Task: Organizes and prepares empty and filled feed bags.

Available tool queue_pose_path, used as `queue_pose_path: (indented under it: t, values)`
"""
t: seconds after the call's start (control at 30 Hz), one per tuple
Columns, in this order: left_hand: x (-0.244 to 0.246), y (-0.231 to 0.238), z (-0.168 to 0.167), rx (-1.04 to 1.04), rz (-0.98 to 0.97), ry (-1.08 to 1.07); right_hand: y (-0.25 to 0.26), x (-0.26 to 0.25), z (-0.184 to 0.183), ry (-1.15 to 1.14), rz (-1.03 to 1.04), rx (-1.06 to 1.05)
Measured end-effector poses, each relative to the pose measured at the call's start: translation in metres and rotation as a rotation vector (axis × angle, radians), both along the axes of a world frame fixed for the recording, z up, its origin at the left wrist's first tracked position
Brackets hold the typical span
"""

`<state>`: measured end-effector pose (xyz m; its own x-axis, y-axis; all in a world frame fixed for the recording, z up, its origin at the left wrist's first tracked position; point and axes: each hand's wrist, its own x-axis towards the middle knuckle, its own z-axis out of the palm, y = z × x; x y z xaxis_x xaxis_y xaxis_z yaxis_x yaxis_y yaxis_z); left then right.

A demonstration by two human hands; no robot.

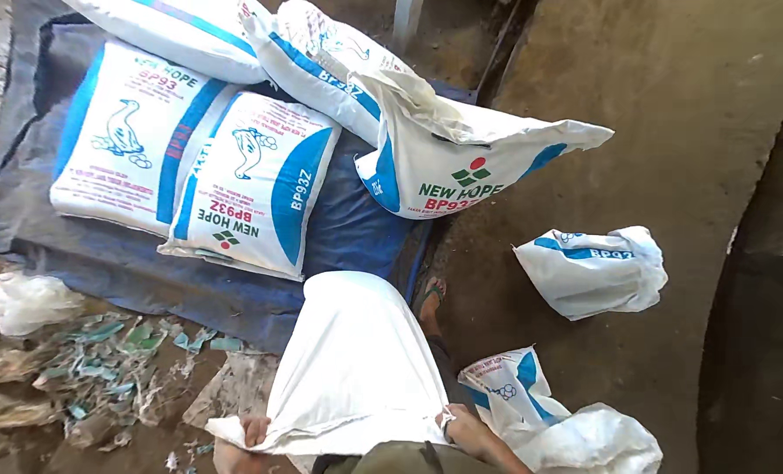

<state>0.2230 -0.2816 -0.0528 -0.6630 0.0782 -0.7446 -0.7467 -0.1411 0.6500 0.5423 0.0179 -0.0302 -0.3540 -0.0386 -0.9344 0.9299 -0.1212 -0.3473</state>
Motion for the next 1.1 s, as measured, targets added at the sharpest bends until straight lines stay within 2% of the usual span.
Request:
queue_pose_path:
  t: [0.03, 0.07, 0.17, 0.27, 0.37, 0.53, 0.63, 0.77, 0.87, 0.97, 1.03, 1.1]
  values:
    - [0.001, 0.004, -0.001, -0.025, 0.003, -0.002, 0.006, -0.011, 0.003, -0.058, 0.118, -0.016]
    - [0.001, 0.011, 0.001, -0.048, 0.003, 0.004, 0.010, -0.018, 0.005, -0.088, 0.129, 0.004]
    - [0.000, 0.050, 0.014, -0.034, -0.036, 0.067, 0.026, -0.033, 0.024, -0.138, -0.215, 0.152]
    - [0.010, 0.084, 0.040, 0.002, -0.082, 0.140, 0.037, -0.028, 0.038, -0.104, -0.568, 0.202]
    - [0.026, 0.105, 0.069, -0.013, -0.129, 0.177, 0.036, -0.005, 0.047, -0.008, -0.773, 0.206]
    - [0.043, 0.145, 0.103, 0.054, -0.213, 0.267, 0.061, 0.020, 0.082, 0.062, -0.770, 0.212]
    - [0.059, 0.160, 0.116, 0.132, -0.245, 0.296, 0.081, 0.035, 0.103, 0.067, -0.703, 0.219]
    - [0.075, 0.188, 0.121, 0.213, -0.270, 0.348, 0.114, 0.051, 0.122, 0.105, -0.749, 0.217]
    - [0.082, 0.211, 0.123, 0.255, -0.278, 0.355, 0.138, 0.057, 0.123, 0.156, -0.845, 0.233]
    - [0.083, 0.241, 0.119, 0.238, -0.281, 0.352, 0.185, 0.041, 0.118, 0.167, -0.865, 0.260]
    - [0.075, 0.269, 0.108, 0.167, -0.310, 0.319, 0.225, 0.023, 0.100, 0.150, -0.883, 0.302]
    - [0.067, 0.303, 0.088, 0.015, -0.309, 0.256, 0.263, 0.016, 0.062, 0.124, -0.928, 0.352]
